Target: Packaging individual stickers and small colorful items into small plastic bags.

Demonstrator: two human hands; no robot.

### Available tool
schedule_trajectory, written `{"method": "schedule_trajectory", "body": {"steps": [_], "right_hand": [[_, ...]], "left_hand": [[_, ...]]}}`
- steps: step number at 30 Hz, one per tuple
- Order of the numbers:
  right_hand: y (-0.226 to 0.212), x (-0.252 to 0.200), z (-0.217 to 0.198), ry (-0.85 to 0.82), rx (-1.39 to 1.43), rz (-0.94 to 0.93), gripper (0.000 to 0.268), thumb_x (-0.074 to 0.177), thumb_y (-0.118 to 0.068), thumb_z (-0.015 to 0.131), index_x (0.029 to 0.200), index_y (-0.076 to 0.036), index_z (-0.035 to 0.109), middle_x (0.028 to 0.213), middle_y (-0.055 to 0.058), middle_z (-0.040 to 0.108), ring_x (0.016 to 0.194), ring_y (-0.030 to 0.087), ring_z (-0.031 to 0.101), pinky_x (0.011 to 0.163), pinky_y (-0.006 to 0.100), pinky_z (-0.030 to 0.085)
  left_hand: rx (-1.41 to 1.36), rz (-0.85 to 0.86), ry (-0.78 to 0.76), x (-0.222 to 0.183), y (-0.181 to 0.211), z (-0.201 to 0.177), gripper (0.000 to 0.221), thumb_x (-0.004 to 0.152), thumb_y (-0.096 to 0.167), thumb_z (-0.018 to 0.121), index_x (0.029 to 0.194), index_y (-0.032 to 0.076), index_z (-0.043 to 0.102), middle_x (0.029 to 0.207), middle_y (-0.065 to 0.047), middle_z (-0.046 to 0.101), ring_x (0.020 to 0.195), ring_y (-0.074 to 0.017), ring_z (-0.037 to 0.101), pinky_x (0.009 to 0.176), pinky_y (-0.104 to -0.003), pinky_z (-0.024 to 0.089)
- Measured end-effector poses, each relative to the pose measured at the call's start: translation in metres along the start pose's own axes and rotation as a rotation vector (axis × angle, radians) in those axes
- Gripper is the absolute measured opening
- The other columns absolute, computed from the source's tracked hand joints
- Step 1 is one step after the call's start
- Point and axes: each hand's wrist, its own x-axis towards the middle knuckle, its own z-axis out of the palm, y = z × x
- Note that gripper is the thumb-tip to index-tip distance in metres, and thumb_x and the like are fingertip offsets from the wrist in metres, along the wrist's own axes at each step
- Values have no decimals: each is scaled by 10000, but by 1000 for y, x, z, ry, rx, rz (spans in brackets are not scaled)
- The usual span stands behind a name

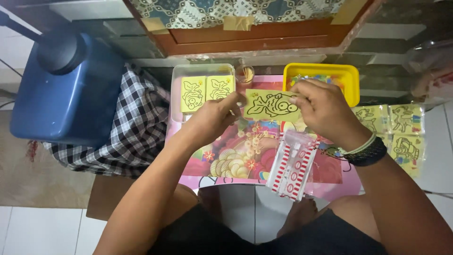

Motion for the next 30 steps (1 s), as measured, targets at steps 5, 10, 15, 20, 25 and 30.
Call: {"method": "schedule_trajectory", "body": {"steps": [5, 10, 15, 20, 25, 30], "right_hand": [[5, 1, 2, -92, 16, 38, 77, 941, 21, 623, 983, 15, 687, 720, 256, 601, 732, 495, 628, 660, 535, 469], [9, 3, 4, -183, 42, 120, 232, 965, 25, 585, 1131, -26, 740, 805, 213, 679, 769, 435, 669, 724, 485, 511], [12, 2, 7, -225, -29, 128, 305, 971, 24, 565, 1221, -51, 723, 820, 230, 668, 786, 456, 667, 731, 512, 519], [22, 1, 7, -254, -173, 77, 263, 1005, -53, 554, 1196, -123, 721, 773, 149, 620, 716, 385, 655, 659, 453, 528], [8, -2, 22, -308, -275, 28, 307, 1022, -74, 518, 1222, -179, 726, 785, 104, 618, 693, 303, 651, 651, 392, 517], [-13, 2, 25, -93, -72, 32, 218, 931, -123, 722, 1145, -95, 693, 858, 139, 679, 777, 329, 677, 679, 426, 545]], "left_hand": [[-65, -62, 5, 0, 4, 2, 645, 950, 49, 659, 1482, 285, 380, 970, -62, 758, 826, -300, 769, 766, -442, 604], [-55, -100, 2, 0, -11, 10, 563, 904, 56, 681, 1417, 201, 500, 964, -6, 807, 907, -277, 774, 812, -416, 609], [-95, -121, -10, -3, -11, 12, 341, 908, 121, 709, 1243, 101, 649, 976, -88, 811, 901, -316, 779, 833, -439, 604], [-137, -129, -26, -2, -6, 13, 318, 910, 144, 708, 1227, 156, 688, 994, -30, 817, 944, -319, 771, 879, -422, 596], [-104, -116, -31, 0, 2, 17, 310, 905, 123, 702, 1212, 163, 706, 979, -96, 810, 972, -336, 763, 872, -441, 593], [-127, -128, 25, 1, 8, 25, 321, 891, 155, 742, 1209, 130, 700, 950, -131, 804, 966, -345, 762, 857, -457, 595]]}}
